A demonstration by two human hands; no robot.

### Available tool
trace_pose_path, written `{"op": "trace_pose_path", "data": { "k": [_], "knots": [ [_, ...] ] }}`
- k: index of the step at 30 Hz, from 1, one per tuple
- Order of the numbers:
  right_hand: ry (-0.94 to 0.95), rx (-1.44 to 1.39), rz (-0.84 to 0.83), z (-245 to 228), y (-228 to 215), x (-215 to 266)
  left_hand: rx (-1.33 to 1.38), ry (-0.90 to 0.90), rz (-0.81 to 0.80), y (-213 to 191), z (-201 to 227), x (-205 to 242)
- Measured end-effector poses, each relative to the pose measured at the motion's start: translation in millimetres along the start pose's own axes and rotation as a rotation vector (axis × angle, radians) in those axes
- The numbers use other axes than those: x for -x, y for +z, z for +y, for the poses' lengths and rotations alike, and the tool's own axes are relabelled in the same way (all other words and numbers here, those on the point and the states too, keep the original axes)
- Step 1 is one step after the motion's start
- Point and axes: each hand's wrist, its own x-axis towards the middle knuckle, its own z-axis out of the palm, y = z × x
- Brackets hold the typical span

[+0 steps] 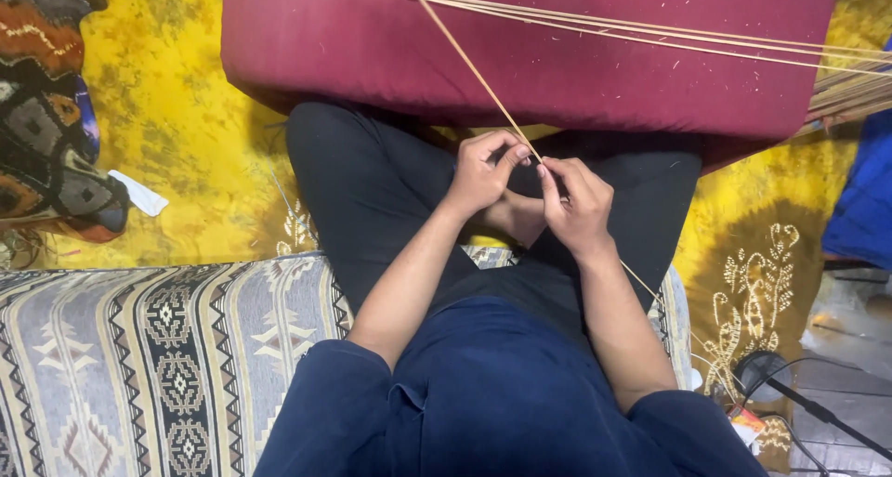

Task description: Sorting and aligning thin dried stalks into a bundle on a padded surface.

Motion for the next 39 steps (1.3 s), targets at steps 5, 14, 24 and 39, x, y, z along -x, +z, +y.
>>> {"op": "trace_pose_path", "data": {
  "k": [5, 14, 24, 39],
  "knots": [
    [0.003, -0.014, -0.021, 1.0, -2.2, 3.7, 0.169, -0.066, 0.109, -5.8, -25.8, 5.7],
    [0.002, 0.007, -0.306, -17.6, 9.1, 16.0, 0.442, -0.136, 0.419, -26.0, -16.5, -0.7],
    [0.107, 0.018, -0.296, -20.7, -15.8, 13.8, 0.607, -0.036, 0.565, -65.9, 20.7, -91.3],
    [0.521, 0.006, -0.362, -33.9, -54.1, 56.8, 0.462, -0.246, 0.333, -58.3, 4.9, -111.5]
  ]
}}
